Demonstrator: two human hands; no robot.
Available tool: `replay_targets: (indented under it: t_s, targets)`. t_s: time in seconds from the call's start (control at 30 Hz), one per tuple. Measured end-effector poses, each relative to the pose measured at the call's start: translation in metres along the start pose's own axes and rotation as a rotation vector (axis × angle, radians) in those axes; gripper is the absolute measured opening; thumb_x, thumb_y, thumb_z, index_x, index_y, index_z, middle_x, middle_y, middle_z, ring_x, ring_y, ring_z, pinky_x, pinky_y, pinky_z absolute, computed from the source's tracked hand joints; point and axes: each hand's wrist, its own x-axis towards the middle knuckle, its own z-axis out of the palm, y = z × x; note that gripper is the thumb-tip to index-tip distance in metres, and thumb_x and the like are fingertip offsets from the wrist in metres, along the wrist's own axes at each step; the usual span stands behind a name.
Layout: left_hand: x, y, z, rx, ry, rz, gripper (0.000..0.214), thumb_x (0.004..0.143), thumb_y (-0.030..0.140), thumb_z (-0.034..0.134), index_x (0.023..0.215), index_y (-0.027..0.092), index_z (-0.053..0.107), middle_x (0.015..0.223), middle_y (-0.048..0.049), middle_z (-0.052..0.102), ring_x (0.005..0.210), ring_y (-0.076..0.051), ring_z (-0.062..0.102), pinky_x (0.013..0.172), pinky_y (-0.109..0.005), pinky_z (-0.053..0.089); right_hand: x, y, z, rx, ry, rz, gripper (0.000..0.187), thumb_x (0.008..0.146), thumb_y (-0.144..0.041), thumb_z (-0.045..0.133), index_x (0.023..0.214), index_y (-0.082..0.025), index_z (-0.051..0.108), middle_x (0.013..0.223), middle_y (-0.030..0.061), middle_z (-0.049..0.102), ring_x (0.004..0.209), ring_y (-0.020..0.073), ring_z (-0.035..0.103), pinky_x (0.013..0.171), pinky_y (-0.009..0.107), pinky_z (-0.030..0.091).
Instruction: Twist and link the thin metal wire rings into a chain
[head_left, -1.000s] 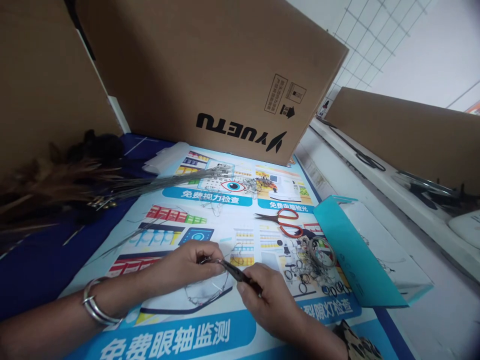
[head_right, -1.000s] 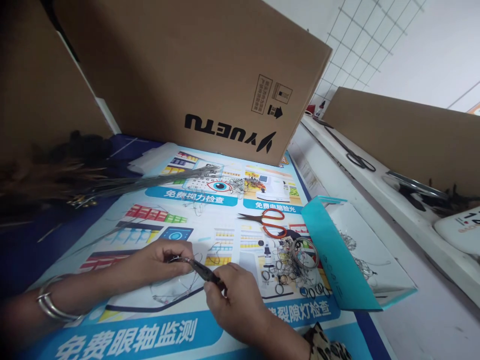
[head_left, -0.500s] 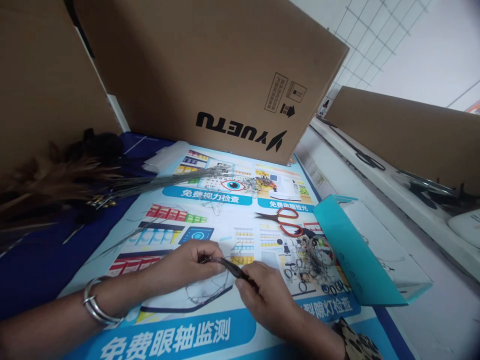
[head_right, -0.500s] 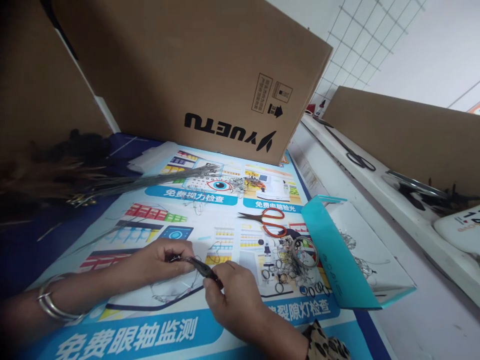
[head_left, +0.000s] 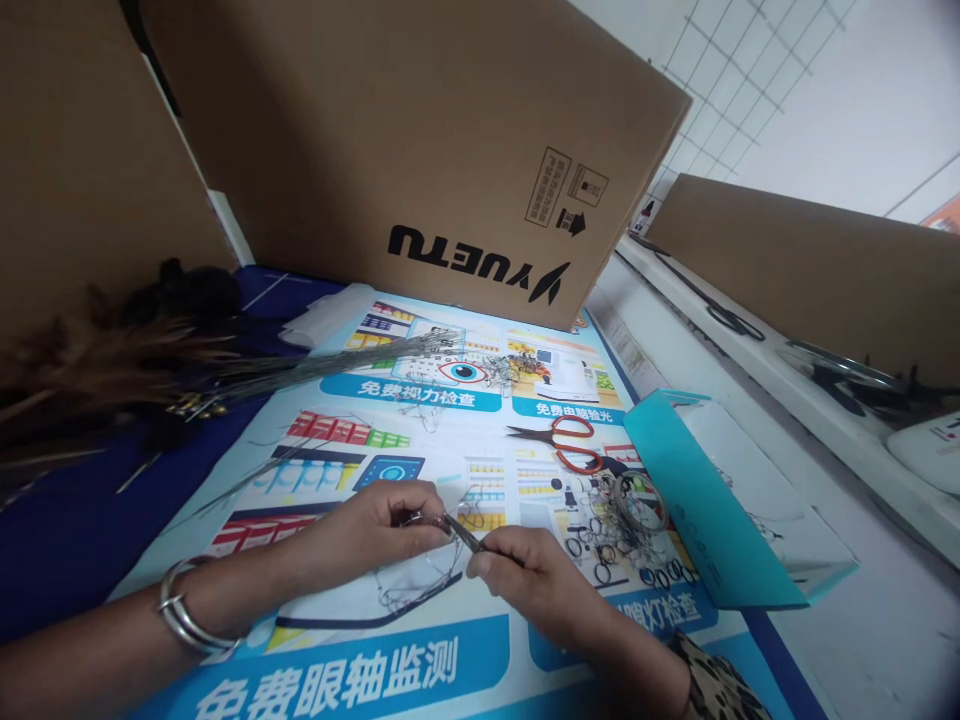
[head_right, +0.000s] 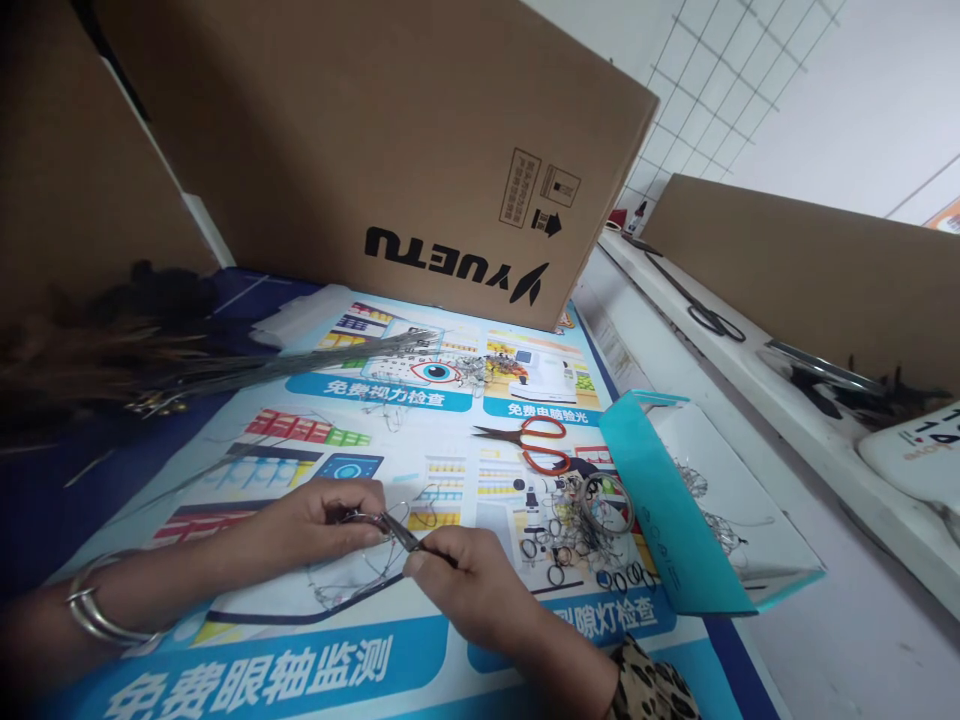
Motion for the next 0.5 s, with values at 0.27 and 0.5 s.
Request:
replay_targets:
  t_s: [0.27,0.5]
  targets:
    - [0.0010,-0.0021,-0.0008,0.019,0.006,0.027,0.017,0.079,0.032,0.062,0.072,0.017,0.062,0.072,0.0004,0.057,0.070,-0.013,0.052,0.064,-0.023,0.040,0.0027,0.0029,0.0006,0.319,-0.061,0.110,0.033,0.076,-0.043,0.058,0.074,-0.010,0.063,0.051,-0.0042,0.043,0.045,0.0054,0.033,0.044,0.020,0.023]
    - [0.0008,-0.0027,-0.0006,0.026,-0.002,0.014,0.019,0.078,0.034,0.062,0.073,0.016,0.062,0.071,0.0003,0.057,0.069,-0.014,0.052,0.063,-0.024,0.039,0.0015,0.0046,-0.0025,0.265,-0.069,0.129,0.031,0.078,-0.040,0.059,0.076,-0.010,0.064,0.055,-0.0029,0.049,0.045,0.0054,0.040,0.044,0.019,0.029]
